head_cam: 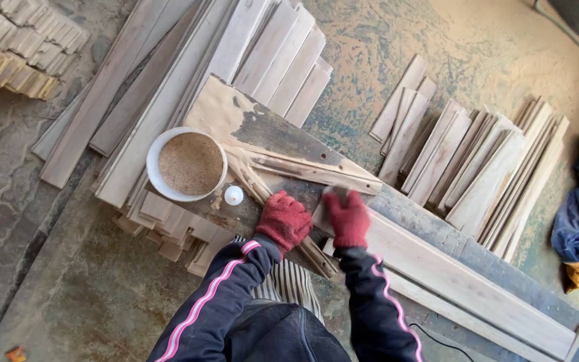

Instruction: Sanding wooden planks with an angle grinder and sanding block, and applying wood filler to joints.

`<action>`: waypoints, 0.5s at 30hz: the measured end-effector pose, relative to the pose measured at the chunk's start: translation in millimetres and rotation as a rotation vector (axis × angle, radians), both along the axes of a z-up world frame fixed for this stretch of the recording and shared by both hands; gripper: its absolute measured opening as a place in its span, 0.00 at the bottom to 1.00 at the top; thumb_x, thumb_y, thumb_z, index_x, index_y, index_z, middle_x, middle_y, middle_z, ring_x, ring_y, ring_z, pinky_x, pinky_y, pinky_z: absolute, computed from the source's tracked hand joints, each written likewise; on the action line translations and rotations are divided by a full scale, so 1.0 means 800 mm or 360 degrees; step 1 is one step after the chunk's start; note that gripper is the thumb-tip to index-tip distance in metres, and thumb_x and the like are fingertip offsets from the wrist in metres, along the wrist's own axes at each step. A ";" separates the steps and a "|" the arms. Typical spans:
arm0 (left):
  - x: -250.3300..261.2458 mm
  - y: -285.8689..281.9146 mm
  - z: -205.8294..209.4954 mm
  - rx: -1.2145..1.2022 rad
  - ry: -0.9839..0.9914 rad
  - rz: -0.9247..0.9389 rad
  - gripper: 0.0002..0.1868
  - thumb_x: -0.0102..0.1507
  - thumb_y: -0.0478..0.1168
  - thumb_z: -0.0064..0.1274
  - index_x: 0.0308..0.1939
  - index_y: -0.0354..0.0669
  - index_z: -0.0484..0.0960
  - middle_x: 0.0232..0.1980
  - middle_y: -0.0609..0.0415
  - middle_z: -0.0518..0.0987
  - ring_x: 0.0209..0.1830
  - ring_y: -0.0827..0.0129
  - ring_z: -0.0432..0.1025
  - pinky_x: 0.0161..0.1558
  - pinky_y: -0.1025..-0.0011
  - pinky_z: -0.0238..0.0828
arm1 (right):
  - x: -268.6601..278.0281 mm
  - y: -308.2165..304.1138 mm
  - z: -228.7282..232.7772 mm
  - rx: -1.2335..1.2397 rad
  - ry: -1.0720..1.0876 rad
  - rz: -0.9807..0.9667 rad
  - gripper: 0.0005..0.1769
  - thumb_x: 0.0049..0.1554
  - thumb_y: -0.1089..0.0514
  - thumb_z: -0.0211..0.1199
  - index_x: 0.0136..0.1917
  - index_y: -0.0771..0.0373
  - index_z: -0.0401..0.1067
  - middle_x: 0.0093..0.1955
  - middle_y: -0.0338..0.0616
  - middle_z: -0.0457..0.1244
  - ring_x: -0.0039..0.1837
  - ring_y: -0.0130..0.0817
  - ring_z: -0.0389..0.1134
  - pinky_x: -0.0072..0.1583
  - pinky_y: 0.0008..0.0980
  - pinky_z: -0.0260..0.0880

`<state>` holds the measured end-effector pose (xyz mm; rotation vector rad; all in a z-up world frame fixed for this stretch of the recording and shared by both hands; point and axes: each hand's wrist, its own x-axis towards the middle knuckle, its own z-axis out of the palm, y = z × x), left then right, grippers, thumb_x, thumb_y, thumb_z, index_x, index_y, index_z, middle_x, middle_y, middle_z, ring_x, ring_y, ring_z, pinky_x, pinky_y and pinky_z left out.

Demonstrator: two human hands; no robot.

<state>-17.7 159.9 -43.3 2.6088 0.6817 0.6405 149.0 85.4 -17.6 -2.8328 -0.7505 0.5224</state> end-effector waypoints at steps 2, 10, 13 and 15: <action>-0.004 -0.002 0.004 0.0020 -0.0051 0.0025 0.12 0.56 0.56 0.56 0.23 0.59 0.81 0.28 0.57 0.79 0.38 0.62 0.76 0.58 0.53 0.68 | -0.046 -0.012 0.020 -0.0211 0.0206 0.0215 0.33 0.51 0.22 0.61 0.46 0.52 0.67 0.45 0.54 0.68 0.56 0.58 0.72 0.57 0.57 0.73; -0.004 0.000 0.015 0.0043 -0.0009 -0.0004 0.13 0.57 0.55 0.54 0.21 0.59 0.80 0.26 0.57 0.77 0.35 0.62 0.75 0.56 0.53 0.68 | 0.005 -0.003 -0.003 -0.0029 0.0014 0.0088 0.33 0.53 0.22 0.59 0.46 0.52 0.67 0.43 0.53 0.69 0.54 0.57 0.72 0.57 0.55 0.73; 0.003 0.003 0.018 0.0034 0.0001 0.0019 0.13 0.57 0.55 0.53 0.21 0.59 0.80 0.26 0.56 0.77 0.35 0.62 0.75 0.56 0.52 0.68 | -0.029 -0.017 -0.004 -0.0030 0.0067 0.0115 0.32 0.50 0.22 0.62 0.45 0.52 0.68 0.42 0.52 0.69 0.53 0.56 0.73 0.57 0.55 0.74; 0.001 0.003 0.020 0.0027 0.0007 0.0013 0.13 0.57 0.55 0.54 0.21 0.59 0.80 0.26 0.56 0.77 0.35 0.62 0.75 0.56 0.52 0.69 | -0.032 -0.012 0.003 -0.0028 0.0030 0.0151 0.32 0.49 0.23 0.63 0.43 0.52 0.68 0.40 0.51 0.68 0.51 0.54 0.73 0.55 0.53 0.75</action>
